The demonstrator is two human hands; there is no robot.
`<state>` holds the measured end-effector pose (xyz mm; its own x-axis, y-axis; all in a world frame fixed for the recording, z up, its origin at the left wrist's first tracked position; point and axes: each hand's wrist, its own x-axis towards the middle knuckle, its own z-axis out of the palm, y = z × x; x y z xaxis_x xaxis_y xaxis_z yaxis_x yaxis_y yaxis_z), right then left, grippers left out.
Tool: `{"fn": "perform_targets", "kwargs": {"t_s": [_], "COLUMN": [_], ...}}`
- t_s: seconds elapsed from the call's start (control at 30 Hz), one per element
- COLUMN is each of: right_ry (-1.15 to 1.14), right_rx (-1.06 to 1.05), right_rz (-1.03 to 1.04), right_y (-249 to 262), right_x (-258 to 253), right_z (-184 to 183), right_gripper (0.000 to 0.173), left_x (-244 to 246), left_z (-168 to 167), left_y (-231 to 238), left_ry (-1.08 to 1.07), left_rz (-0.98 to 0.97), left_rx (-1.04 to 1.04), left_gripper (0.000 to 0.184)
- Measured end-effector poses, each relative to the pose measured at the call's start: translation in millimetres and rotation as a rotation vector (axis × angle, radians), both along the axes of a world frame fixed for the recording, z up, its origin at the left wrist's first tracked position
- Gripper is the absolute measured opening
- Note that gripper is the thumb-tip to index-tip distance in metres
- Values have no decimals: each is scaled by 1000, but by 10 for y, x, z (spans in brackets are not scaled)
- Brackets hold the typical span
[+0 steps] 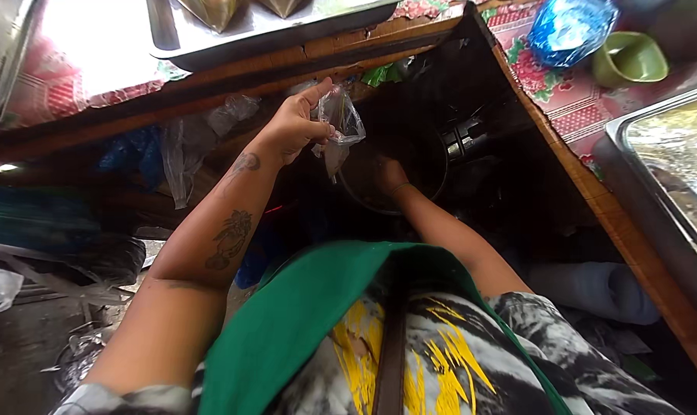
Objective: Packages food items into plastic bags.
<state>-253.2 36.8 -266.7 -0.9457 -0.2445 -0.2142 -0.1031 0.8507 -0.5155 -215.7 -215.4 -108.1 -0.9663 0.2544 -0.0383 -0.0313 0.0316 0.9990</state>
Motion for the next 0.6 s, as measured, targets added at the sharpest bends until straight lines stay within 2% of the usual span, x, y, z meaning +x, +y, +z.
{"fn": "perform_targets", "kwargs": {"t_s": [0.1,0.23,0.6], "right_ry": [-14,-71,-68], "right_rx": [-241,-463,-769], "right_rz": [-248,-503,-800], "right_y": [64,215,808], "right_x": [-51,-23,172], "right_z": [-35,-127,154], "right_gripper": [41,42,41], "left_x": [20,56,116], "left_z": [2,-6,-75], "left_y": [-37,-102,-162], "left_ry": [8,18,-5], "left_rz": [10,14,22], "left_rx": [14,38,79], "left_gripper": [86,86,86]}}
